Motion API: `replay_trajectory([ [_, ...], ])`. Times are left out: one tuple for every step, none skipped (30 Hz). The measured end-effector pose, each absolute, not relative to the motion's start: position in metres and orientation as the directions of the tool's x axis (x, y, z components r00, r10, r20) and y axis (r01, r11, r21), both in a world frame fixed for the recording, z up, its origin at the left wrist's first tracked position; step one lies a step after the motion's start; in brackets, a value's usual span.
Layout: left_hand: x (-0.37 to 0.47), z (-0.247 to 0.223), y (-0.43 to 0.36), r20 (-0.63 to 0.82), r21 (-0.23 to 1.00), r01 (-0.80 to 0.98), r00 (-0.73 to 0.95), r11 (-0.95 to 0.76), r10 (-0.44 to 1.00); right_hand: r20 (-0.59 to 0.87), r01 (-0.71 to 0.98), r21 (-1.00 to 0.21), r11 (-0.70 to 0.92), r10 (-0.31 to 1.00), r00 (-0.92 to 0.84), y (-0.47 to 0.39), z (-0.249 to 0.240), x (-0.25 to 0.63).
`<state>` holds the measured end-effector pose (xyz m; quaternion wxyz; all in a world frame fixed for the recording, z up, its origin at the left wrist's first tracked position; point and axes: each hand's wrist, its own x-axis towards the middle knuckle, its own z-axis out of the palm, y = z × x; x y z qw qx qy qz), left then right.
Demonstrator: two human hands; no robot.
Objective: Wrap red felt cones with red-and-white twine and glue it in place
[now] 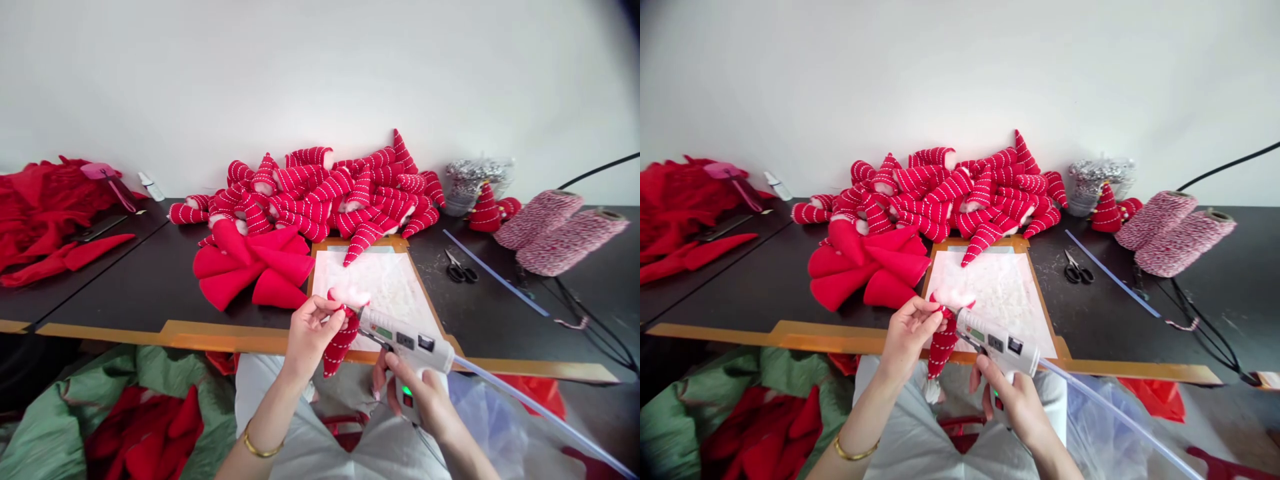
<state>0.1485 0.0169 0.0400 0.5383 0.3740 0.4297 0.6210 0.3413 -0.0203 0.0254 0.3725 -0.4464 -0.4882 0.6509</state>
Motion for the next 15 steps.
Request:
replay_trajectory([
  [0.148, 0.040, 0.018, -0.002, 0.941, -0.337, -0.134, -0.043, 0.991, -0.207, -0.064, -0.969, -0.237, 0.929, -0.307, -0.020, 0.026, 0.342],
  [0.146, 0.040, 0.020, -0.007, 0.947, -0.319, -0.125, -0.033, 0.992, -0.186, -0.084, -0.972, -0.218, 0.940, -0.285, -0.019, 0.028, 0.344],
  [0.145, 0.040, 0.023, -0.010, 0.956, -0.293, -0.112, -0.023, 0.994, -0.160, -0.107, -0.975, -0.193, 0.952, -0.260, -0.018, 0.028, 0.346],
  [0.142, 0.039, 0.027, -0.014, 0.966, -0.259, -0.096, -0.011, 0.995, -0.135, -0.131, -0.977, -0.168, 0.963, -0.234, -0.017, 0.029, 0.347],
  [0.140, 0.038, 0.033, -0.019, 0.975, -0.220, -0.075, 0.002, 0.997, -0.116, -0.150, -0.977, -0.150, 0.970, -0.212, -0.017, 0.029, 0.349],
  [0.136, 0.037, 0.039, -0.025, 0.984, -0.180, -0.051, 0.016, 0.998, -0.109, -0.161, -0.977, -0.141, 0.975, -0.195, -0.016, 0.029, 0.350],
  [0.133, 0.036, 0.046, -0.034, 0.990, -0.140, -0.018, 0.031, 0.999, -0.112, -0.161, -0.977, -0.143, 0.976, -0.186, -0.016, 0.029, 0.350],
  [0.129, 0.035, 0.053, -0.044, 0.994, -0.103, 0.019, 0.046, 0.999, -0.124, -0.153, -0.976, -0.153, 0.976, -0.181, -0.016, 0.027, 0.351],
  [0.125, 0.034, 0.061, -0.055, 0.996, -0.067, 0.057, 0.059, 0.997, -0.142, -0.142, -0.975, -0.169, 0.973, -0.181, -0.017, 0.026, 0.350],
  [0.121, 0.033, 0.070, -0.062, 0.998, -0.023, 0.090, 0.065, 0.994, -0.161, -0.131, -0.974, -0.187, 0.970, -0.185, -0.017, 0.024, 0.350],
  [0.117, 0.033, 0.078, -0.059, 0.998, 0.033, 0.114, 0.056, 0.992, -0.177, -0.123, -0.972, -0.202, 0.966, -0.189, -0.017, 0.022, 0.348],
  [0.113, 0.033, 0.086, -0.033, 0.994, 0.105, 0.120, 0.021, 0.992, -0.190, -0.119, -0.969, -0.215, 0.963, -0.192, -0.017, 0.020, 0.347],
  [0.110, 0.034, 0.093, 0.018, 0.981, 0.188, 0.114, -0.039, 0.993, -0.197, -0.118, -0.968, -0.223, 0.961, -0.194, -0.017, 0.018, 0.345],
  [0.107, 0.034, 0.100, 0.089, 0.955, 0.272, 0.103, -0.114, 0.991, -0.199, -0.116, -0.968, -0.224, 0.961, -0.194, -0.016, 0.017, 0.343],
  [0.105, 0.034, 0.106, 0.170, 0.919, 0.344, 0.094, -0.192, 0.981, -0.198, -0.115, -0.968, -0.222, 0.962, -0.190, -0.016, 0.016, 0.341],
])
